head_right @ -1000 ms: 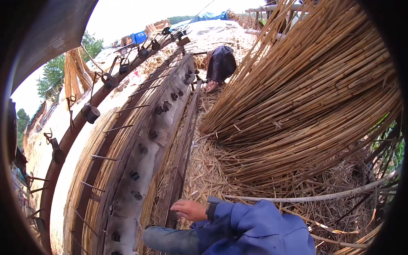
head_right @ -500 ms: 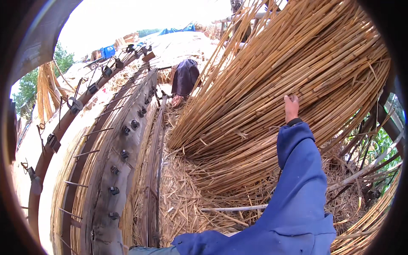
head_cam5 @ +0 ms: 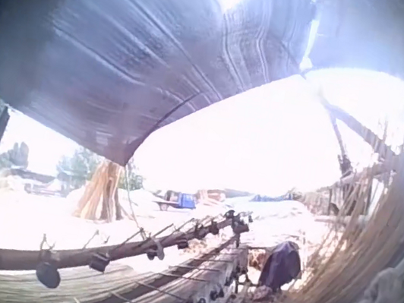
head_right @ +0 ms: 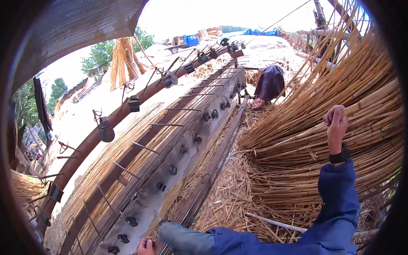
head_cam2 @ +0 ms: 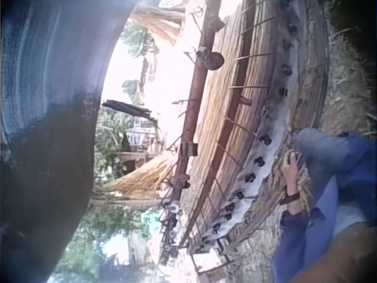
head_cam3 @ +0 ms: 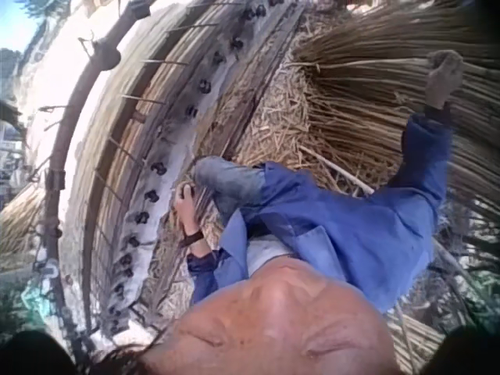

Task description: Using a machine to weave long reeds together into a mat.

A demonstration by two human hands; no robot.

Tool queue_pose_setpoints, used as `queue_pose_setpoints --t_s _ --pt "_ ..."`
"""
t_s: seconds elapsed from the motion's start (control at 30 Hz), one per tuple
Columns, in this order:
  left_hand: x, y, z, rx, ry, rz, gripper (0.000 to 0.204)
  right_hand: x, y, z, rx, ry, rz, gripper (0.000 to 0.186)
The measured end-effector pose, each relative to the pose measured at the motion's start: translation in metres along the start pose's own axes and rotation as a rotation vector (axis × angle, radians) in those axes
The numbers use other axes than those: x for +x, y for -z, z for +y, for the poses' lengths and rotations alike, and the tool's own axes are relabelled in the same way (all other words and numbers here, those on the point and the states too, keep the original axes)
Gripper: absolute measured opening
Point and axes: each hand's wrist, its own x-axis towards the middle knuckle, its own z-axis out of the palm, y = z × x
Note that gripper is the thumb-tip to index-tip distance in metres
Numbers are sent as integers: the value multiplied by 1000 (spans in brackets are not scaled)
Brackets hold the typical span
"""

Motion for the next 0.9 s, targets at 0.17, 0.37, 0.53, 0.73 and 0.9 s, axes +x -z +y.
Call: queue_pose_setpoints --t_s 0.17,0.37,0.53,0.73,0.9 --pt "-8 0 82 269 -450 1 36 -128 -192 -29 -104 53 -296 19" --pt "-42 -25 197 632 -1133 -80 86 -304 -340 -66 -149 196 -729 16" --pt "-87 -70 219 507 -1482 -74 78 -416 -405 -117 -17 204 -1240 10" --pt "-88 5 241 443 -1465 81 38 -487 -438 -146 31 186 -1555 13" --pt "-104 184 267 266 -1385 967 13 -499 -453 -160 202 66 -1609 11"
